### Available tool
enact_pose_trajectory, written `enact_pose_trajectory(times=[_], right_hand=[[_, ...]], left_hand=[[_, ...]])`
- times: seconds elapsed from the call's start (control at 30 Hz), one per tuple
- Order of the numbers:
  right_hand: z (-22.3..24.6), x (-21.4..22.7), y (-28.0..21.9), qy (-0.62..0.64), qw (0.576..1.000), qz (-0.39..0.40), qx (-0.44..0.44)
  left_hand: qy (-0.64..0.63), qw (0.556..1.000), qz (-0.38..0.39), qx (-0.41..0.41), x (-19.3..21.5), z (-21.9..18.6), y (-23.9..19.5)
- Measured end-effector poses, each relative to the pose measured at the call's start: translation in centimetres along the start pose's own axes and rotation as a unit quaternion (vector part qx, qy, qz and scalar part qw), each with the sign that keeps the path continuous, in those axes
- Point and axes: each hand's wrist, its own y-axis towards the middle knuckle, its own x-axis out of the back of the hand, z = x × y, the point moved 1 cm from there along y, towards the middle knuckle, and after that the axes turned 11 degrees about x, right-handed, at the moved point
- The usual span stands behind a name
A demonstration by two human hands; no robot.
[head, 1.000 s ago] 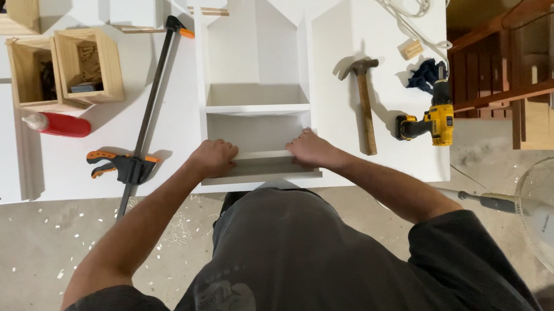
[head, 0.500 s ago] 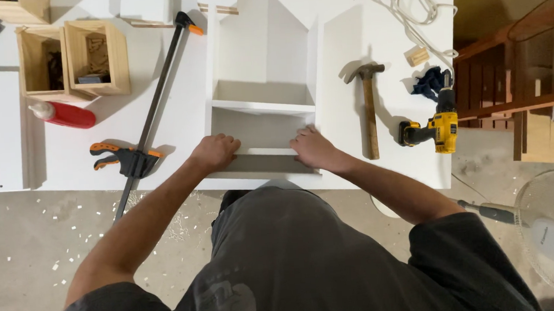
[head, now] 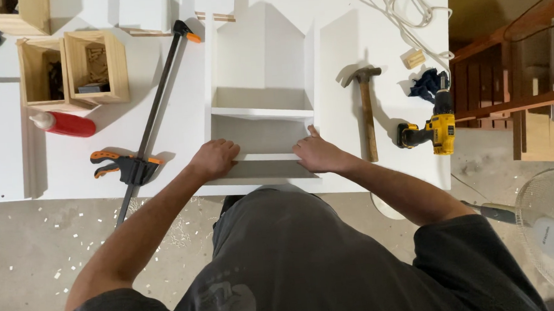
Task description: Assembling a small wooden shelf unit by gluing, clamping, and screwing the pieces together.
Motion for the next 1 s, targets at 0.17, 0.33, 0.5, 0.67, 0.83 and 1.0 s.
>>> enact_pose_trajectory(times=[0.17,0.33,0.5,0.67,0.83,1.0], right_hand=[[-0.5,0.0,-0.5,0.032,0.999,-0.001,0.029],[-0.8,0.7,-0.8,0.04,0.998,-0.017,0.049],[-1.1,0.7,-0.9,0.049,0.996,-0.026,0.063],[-1.0,1.1,-1.5,0.087,0.993,-0.046,0.068],[-0.4,2.7,-1.8,0.102,0.992,-0.047,0.065],[0.3,4.0,-2.2,0.1,0.991,-0.056,0.063]], left_hand=[[-0.015,1.0,-0.017,-0.012,0.6,0.1,-0.3],[-0.016,1.0,-0.005,-0.006,3.2,-0.2,-0.8],[-0.015,1.0,-0.004,-0.01,4.2,-0.3,-1.1],[-0.011,1.0,-0.002,-0.016,5.3,-0.4,-1.1],[-0.001,1.0,0.001,-0.019,7.1,-0.7,-1.3],[0.003,1.0,0.007,-0.023,7.7,-0.7,-1.3]])
